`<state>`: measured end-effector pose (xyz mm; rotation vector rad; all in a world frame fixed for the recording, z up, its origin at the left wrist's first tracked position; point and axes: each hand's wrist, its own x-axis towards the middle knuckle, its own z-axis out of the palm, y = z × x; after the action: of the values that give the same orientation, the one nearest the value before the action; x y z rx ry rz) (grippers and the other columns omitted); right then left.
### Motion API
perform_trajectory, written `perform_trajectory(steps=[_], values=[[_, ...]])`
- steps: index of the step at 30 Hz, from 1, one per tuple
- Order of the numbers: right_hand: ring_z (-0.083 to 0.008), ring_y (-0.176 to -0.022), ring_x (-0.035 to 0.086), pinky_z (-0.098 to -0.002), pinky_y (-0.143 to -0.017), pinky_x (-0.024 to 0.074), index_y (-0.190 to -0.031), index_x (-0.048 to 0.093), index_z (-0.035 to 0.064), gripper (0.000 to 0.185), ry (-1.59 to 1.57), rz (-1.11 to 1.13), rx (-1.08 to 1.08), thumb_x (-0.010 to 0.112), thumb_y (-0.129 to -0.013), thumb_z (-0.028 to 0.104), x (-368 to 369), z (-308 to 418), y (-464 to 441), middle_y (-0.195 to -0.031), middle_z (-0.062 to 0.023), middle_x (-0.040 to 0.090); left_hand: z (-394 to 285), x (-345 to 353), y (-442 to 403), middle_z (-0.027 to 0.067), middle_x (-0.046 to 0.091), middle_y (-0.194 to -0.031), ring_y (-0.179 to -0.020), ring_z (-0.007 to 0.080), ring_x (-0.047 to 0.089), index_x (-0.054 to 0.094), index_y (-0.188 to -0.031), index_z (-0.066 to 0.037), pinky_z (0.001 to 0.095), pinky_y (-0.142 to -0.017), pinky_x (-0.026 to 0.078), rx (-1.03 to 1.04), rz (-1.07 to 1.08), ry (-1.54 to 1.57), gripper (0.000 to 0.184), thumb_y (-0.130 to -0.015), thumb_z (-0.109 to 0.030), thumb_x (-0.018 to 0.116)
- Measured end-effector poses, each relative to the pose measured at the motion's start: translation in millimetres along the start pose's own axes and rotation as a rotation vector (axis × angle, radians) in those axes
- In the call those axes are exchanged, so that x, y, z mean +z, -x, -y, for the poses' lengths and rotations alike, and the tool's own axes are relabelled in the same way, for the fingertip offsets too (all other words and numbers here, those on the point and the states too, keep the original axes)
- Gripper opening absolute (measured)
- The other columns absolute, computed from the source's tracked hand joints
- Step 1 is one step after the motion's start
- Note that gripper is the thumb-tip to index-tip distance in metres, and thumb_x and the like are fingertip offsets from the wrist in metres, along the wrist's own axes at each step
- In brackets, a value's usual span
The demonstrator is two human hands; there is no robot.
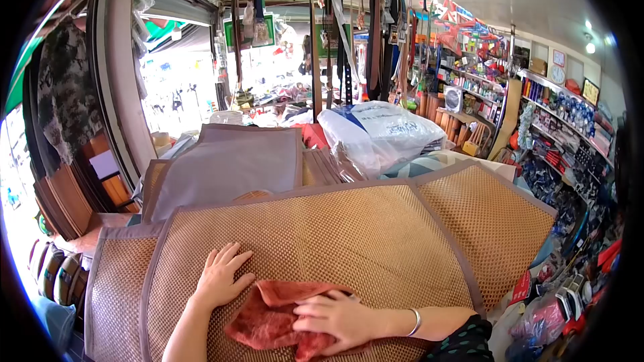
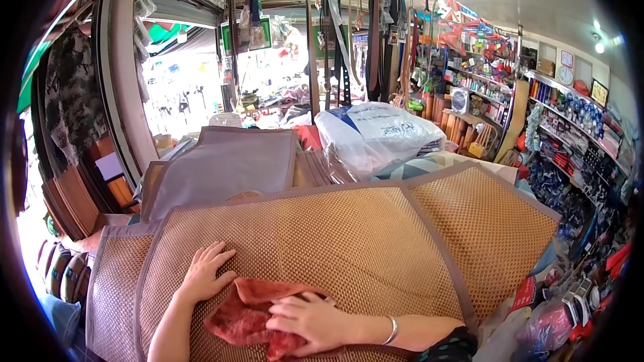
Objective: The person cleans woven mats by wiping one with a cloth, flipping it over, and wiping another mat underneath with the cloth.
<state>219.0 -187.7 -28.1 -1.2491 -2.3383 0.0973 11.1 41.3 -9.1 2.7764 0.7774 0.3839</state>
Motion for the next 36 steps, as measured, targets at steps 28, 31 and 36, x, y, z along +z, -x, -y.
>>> perform_trajectory(steps=[28, 31, 36], values=[[-0.034, -0.116, 0.057, -0.0446, -0.101, 0.0436, -0.119, 0.062, 0.0025, 0.065, 0.081, -0.194, 0.399, 0.075, -0.076, 0.049, -59.4, -81.4, 11.4, -0.121, -0.0174, 0.062, -0.3, 1.0, 1.7, 0.0168, 0.038, -0.154, -0.147, 0.0328, 0.027, 0.051, -0.143, -0.014, 0.0517, -0.121, 0.016, -0.001, -0.005, 0.022, 0.059, -0.093, -0.046, 0.057], [-0.0347, -0.114, 0.058, -0.0462, -0.099, 0.0434, -0.119, 0.063, 0.0033, 0.066, 0.293, -0.434, 0.698, 0.075, -0.074, 0.05, -78.5, -136.0, 54.3, -0.116, -0.017, 0.065, -0.7, 0.0, 1.1, 0.0164, 0.037, -0.155, -0.148, 0.0323, 0.026, 0.05, -0.143, -0.015, 0.0516, -0.121, 0.015, -0.015, 0.009, 0.024, 0.06, -0.093, -0.047, 0.056], [-0.0345, -0.113, 0.058, -0.0521, -0.096, 0.04, -0.12, 0.062, 0.0079, 0.064, 0.454, -0.503, 0.897, 0.075, -0.075, 0.051, -81.3, -142.7, 79.2, -0.122, -0.0146, 0.063, -0.2, 0.8, 0.6, 0.0161, 0.037, -0.155, -0.148, 0.0319, 0.026, 0.05, -0.144, -0.016, 0.0511, -0.122, 0.015, 0.001, 0.012, 0.019, 0.06, -0.093, -0.048, 0.056]])
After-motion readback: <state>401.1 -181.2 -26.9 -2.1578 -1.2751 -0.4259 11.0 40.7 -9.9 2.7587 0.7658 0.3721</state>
